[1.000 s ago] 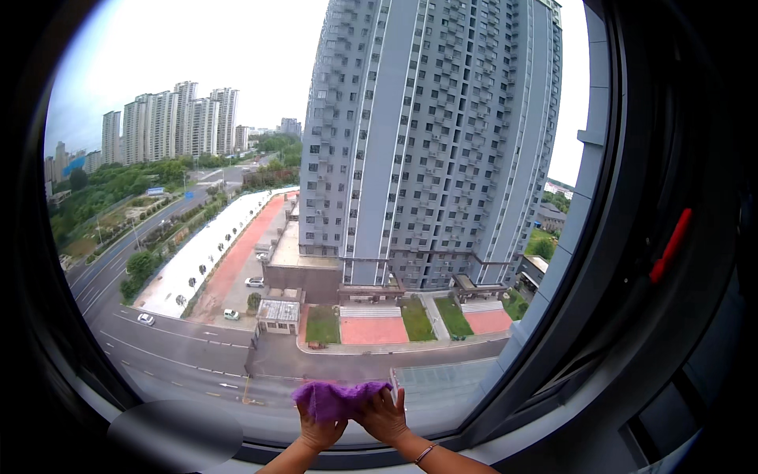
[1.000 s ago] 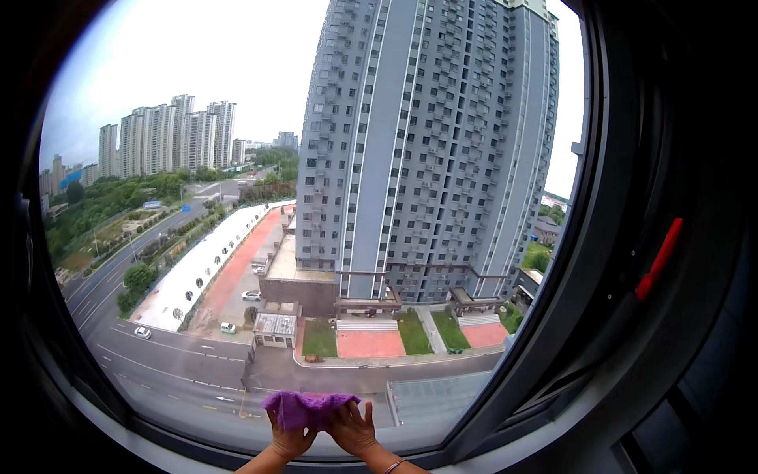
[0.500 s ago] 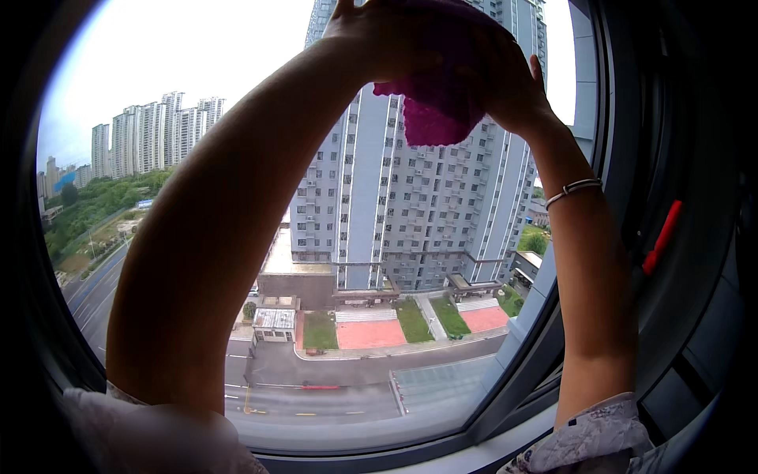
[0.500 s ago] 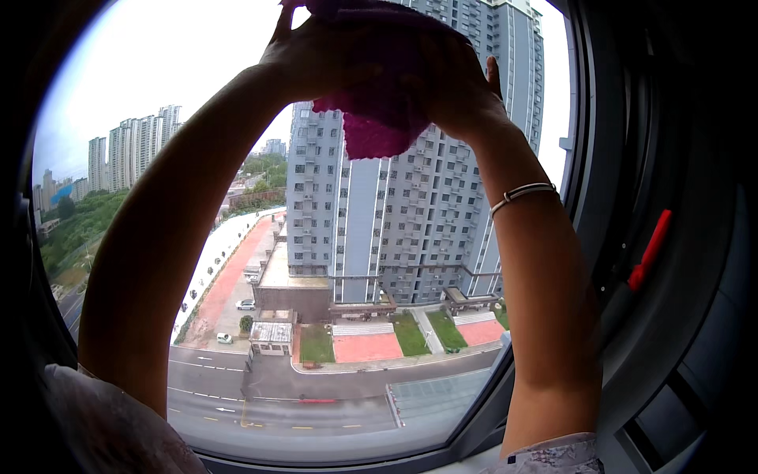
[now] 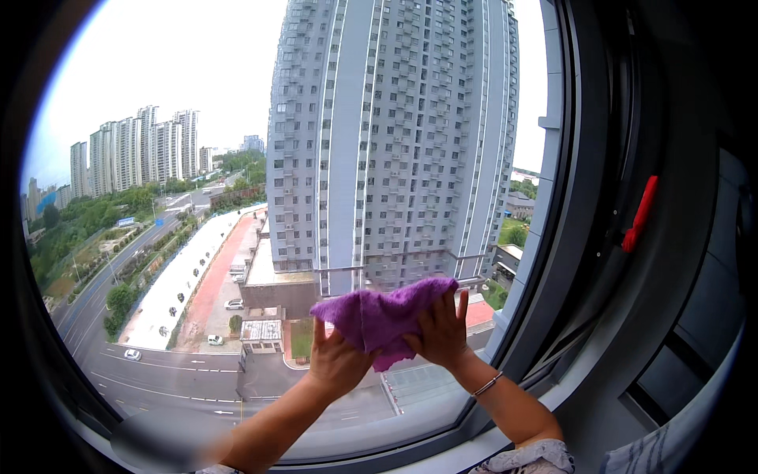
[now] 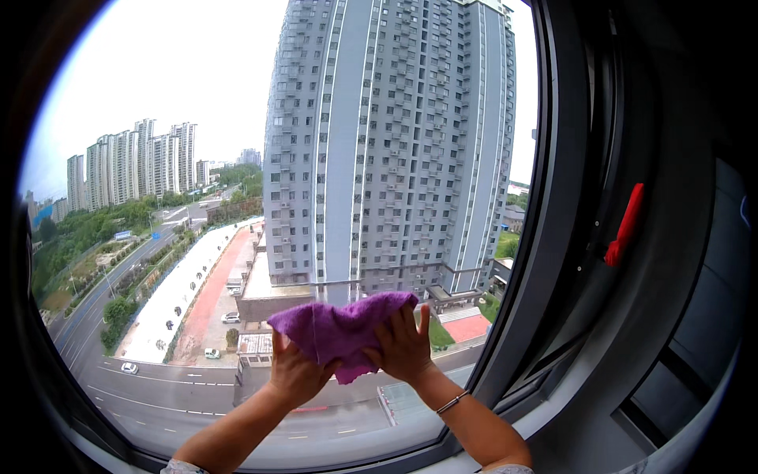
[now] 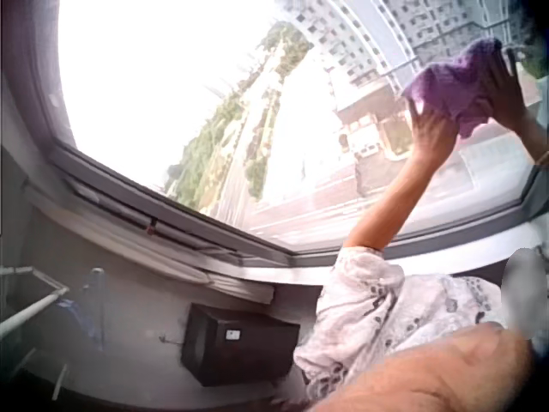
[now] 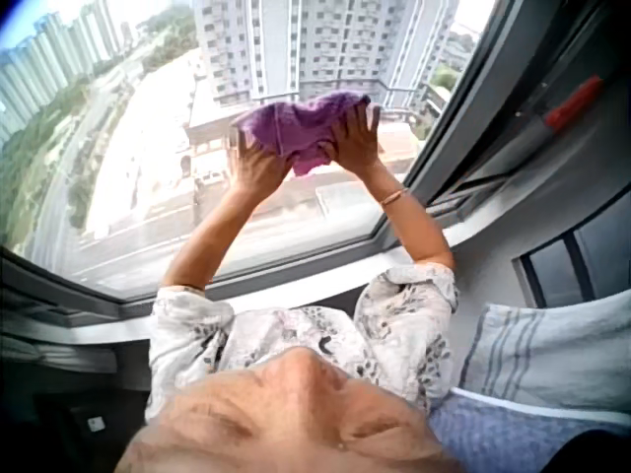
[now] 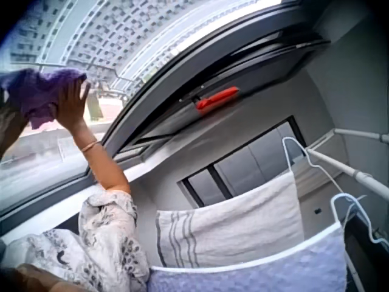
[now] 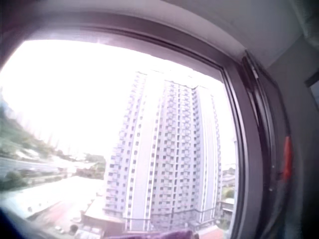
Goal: The person cleans a large window using a purple cloth. They wipe the glass pane and the window frame, then close the window and continue wiping the interior glass surface.
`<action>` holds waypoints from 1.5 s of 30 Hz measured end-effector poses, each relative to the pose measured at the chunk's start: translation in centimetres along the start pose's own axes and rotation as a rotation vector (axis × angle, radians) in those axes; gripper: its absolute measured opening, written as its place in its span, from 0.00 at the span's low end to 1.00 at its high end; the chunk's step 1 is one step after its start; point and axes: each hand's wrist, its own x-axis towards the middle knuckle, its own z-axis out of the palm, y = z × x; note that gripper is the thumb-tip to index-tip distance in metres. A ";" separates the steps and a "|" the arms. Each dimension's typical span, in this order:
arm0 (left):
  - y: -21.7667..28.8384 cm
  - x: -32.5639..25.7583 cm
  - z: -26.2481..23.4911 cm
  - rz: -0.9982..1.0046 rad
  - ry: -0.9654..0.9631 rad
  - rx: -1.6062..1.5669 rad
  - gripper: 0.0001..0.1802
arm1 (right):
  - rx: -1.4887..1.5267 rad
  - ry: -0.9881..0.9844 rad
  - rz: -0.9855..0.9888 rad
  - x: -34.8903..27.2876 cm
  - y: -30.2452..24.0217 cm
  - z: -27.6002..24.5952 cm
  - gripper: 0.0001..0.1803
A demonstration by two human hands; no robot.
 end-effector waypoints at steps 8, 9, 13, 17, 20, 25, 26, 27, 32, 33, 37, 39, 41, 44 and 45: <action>9.9 -17.3 8.6 -0.109 -0.271 -0.295 0.39 | -0.026 -0.439 0.118 -20.6 -11.1 4.0 0.33; 9.6 -16.1 9.0 -0.082 -0.333 -0.099 0.32 | -0.019 -0.382 0.145 -19.3 -10.6 3.3 0.31; 5.6 -4.3 4.1 -0.071 -0.098 -0.033 0.31 | 0.032 -0.123 0.216 -10.0 -2.2 2.2 0.36; 3.0 11.7 -0.8 0.008 0.268 0.055 0.26 | -0.041 0.025 0.140 2.6 7.5 -2.3 0.41; 0.8 21.7 -4.9 0.018 0.315 0.137 0.27 | -0.148 0.118 0.151 12.7 12.3 -6.8 0.39; 0.2 35.2 -13.0 -0.027 0.287 0.400 0.26 | -0.297 0.240 0.069 25.5 22.3 -12.7 0.40; -0.2 37.1 -14.5 -0.033 0.288 0.460 0.25 | -0.284 0.264 0.064 27.8 23.6 -13.3 0.41; -0.3 38.9 -14.7 -0.043 0.301 0.475 0.26 | -0.309 0.262 0.050 29.5 25.3 -13.8 0.41; 1.0 42.3 -12.7 -0.087 0.576 0.367 0.21 | -0.393 0.271 -0.044 32.4 27.5 -14.7 0.39; 0.6 42.4 -12.0 -0.060 0.686 0.361 0.21 | -0.337 0.299 -0.054 31.7 26.5 -15.0 0.39; 3.5 37.8 -8.2 -0.042 0.516 0.271 0.18 | -0.187 0.213 -0.008 24.4 25.2 -12.9 0.41; 5.4 33.7 -7.7 -0.056 0.242 0.261 0.23 | -0.218 0.242 0.015 18.9 23.3 -10.8 0.42; 6.4 28.7 -2.6 0.020 0.292 0.148 0.23 | -0.207 0.121 0.091 11.5 21.1 -8.4 0.42; 9.5 18.2 4.4 0.118 0.328 0.101 0.23 | -0.080 -0.014 0.177 -0.7 16.2 -4.1 0.43; 10.9 14.6 5.4 0.165 0.261 0.136 0.22 | -0.042 -0.064 0.210 -4.6 14.4 -3.1 0.43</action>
